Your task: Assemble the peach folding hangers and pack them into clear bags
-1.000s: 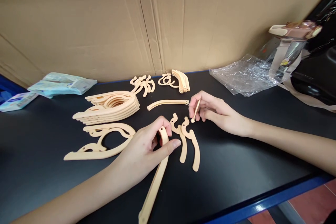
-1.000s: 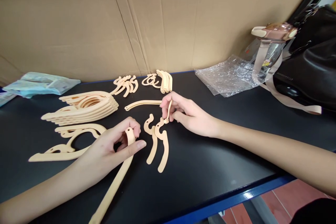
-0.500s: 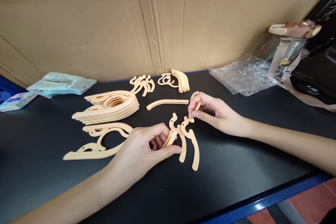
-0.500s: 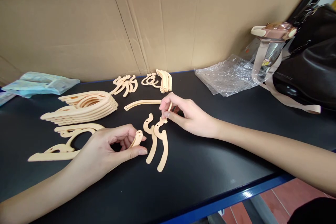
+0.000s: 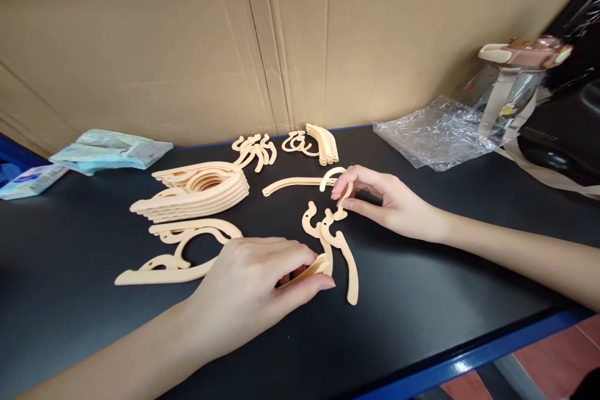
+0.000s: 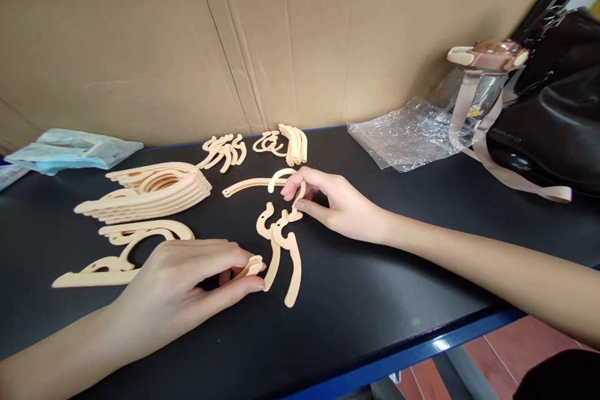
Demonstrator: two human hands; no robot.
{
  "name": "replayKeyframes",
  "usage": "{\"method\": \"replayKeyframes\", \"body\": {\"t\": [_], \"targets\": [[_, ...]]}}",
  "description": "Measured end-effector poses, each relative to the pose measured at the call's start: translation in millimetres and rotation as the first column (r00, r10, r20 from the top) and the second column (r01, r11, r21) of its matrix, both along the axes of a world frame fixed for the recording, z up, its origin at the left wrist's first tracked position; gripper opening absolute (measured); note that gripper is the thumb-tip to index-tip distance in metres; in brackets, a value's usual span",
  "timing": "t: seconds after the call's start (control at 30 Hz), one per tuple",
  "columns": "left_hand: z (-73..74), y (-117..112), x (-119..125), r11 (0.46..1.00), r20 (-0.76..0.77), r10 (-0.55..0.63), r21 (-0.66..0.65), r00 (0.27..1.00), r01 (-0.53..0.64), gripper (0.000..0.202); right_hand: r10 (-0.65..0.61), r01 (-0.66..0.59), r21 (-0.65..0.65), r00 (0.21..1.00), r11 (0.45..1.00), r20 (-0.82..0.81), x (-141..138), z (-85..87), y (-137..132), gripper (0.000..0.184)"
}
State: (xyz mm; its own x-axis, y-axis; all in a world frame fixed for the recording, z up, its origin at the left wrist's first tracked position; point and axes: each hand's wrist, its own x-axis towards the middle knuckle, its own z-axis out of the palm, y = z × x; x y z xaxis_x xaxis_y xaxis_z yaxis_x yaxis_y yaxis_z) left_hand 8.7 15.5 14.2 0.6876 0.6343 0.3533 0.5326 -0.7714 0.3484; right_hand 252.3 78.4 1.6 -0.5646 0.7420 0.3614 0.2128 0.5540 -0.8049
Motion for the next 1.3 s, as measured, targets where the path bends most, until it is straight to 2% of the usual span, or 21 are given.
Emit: {"method": "replayKeyframes", "body": {"t": [0.13, 0.23, 0.3, 0.47, 0.63, 0.83, 0.93, 1.13, 1.3], "targets": [[0.2, 6, 2, 0.982, 0.033, 0.022, -0.187, 0.999, -0.016, 0.028, 0.014, -0.014, -0.006, 1.0, 1.0, 0.02, 0, 1.3, 0, 0.004], [-0.2, 8, 3, 0.964, 0.065, 0.084, -0.257, 0.994, -0.064, 0.023, 0.012, -0.012, -0.018, 0.999, 1.0, 0.037, 0, 0.7, 0, 0.004], [-0.2, 7, 2, 0.972, 0.052, 0.091, -0.219, 0.994, -0.078, 0.024, 0.017, -0.017, -0.032, 0.999, 0.999, 0.029, 0, 0.3, 0, 0.005], [-0.1, 0, -2, 1.0, -0.05, 0.015, 0.016, 0.999, -0.014, 0.022, 0.022, -0.026, -0.105, 0.999, 0.994, -0.039, -1, 1.3, 1, 0.005], [-0.4, -1, -3, 0.999, -0.062, 0.036, 0.04, 0.997, -0.033, 0.023, 0.034, -0.066, -0.241, 0.99, 0.968, -0.134, 1, 0.6, 6, 0.007], [-1.5, -2, 1, 0.985, -0.081, 0.132, 0.126, 0.988, -0.122, 0.022, 0.093, -0.195, -0.417, 0.963, 0.888, -0.253, 1, -0.8, 5, 0.009], [-4.5, -5, 5, 0.983, -0.085, 0.128, 0.142, 0.988, -0.116, 0.022, 0.118, -0.258, -0.481, 0.946, 0.838, -0.303, -2, -0.3, 2, 0.013], [-7.9, -4, 9, 0.975, -0.098, 0.102, 0.205, 0.99, -0.08, 0.025, 0.211, -0.404, -0.527, 0.897, 0.748, -0.389, -5, -1.3, 0, 0.025], [-7.1, -2, 10, 0.969, -0.094, 0.052, 0.248, 0.994, -0.027, 0.025, 0.255, -0.434, -0.555, 0.892, 0.71, -0.372, -4, 0.3, -1, 0.029]]}}
